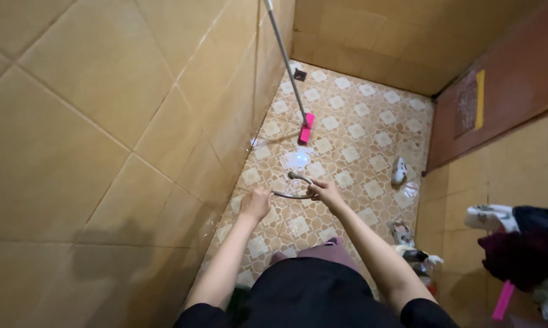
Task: Attempting to repair or reattach a bidet sprayer head to its hose in a tiled bathroom.
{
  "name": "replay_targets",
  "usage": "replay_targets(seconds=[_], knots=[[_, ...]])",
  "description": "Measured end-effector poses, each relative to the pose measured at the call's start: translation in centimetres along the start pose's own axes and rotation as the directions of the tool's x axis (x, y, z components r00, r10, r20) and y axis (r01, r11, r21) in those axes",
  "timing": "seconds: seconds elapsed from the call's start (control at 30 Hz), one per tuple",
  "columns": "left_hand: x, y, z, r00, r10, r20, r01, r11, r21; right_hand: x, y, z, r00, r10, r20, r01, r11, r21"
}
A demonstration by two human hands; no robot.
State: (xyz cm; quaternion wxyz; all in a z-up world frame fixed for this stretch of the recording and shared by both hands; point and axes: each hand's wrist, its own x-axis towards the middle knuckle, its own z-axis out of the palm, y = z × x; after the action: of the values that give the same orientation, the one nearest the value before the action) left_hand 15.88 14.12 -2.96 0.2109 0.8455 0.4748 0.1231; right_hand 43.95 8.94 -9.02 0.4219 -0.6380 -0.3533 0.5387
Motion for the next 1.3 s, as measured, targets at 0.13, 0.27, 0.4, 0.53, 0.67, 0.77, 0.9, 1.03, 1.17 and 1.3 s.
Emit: replay_targets(seconds=[0.13,0.27,0.4,0.53,0.67,0.77,0.9,1.03,1.17,1.3], knots=[[1.0,0.8,0.6,0.999,0.046,0.019,-0.046,0.999,0.007,-0.5,1.2,-1.4,0.999,0.008,-0.039,-0.007,1.000,0.026],[1.8,1.4,1.7,0.994,0.099,0.055,-0.098,0.995,-0.016,-1.7,1.4,-2.4,0.996,0.032,-0.089,-0.027,0.998,0.052],[2.6,2.5,2.1,0.988,0.128,0.088,-0.125,0.991,-0.040,-2.2,2.6,-4.0,0.993,0.013,-0.116,-0.008,0.999,0.041],[3.3,3.7,1.1,0.980,0.155,0.126,-0.150,0.988,-0.045,-3.5,1.1,-4.3,0.985,0.046,-0.166,-0.035,0.997,0.071],[4.2,4.2,1.1,0.973,0.198,0.122,-0.192,0.980,-0.060,-4.4,0.2,-4.7,0.978,0.060,-0.202,-0.041,0.994,0.099],[4.6,4.1,1.3,0.968,0.217,0.130,-0.216,0.976,-0.022,-4.4,0.5,-5.1,0.971,0.078,-0.225,-0.053,0.992,0.114],[4.6,4.1,1.5,0.964,0.232,0.129,-0.222,0.971,-0.086,-4.9,1.0,-5.4,0.972,0.071,-0.222,-0.031,0.983,0.179],[4.7,4.8,0.5,0.963,0.211,0.169,-0.199,0.976,-0.086,-4.8,1.5,-5.6,0.971,0.089,-0.224,-0.049,0.983,0.179],[5.0,5.1,0.7,0.951,0.249,0.182,-0.250,0.968,-0.020,-5.0,1.3,-6.0,0.964,0.089,-0.251,-0.047,0.985,0.167],[4.9,6.0,0.0,0.939,0.200,0.280,-0.211,0.978,0.008,-5.0,1.5,-6.4,0.952,0.133,-0.275,-0.083,0.979,0.187]])
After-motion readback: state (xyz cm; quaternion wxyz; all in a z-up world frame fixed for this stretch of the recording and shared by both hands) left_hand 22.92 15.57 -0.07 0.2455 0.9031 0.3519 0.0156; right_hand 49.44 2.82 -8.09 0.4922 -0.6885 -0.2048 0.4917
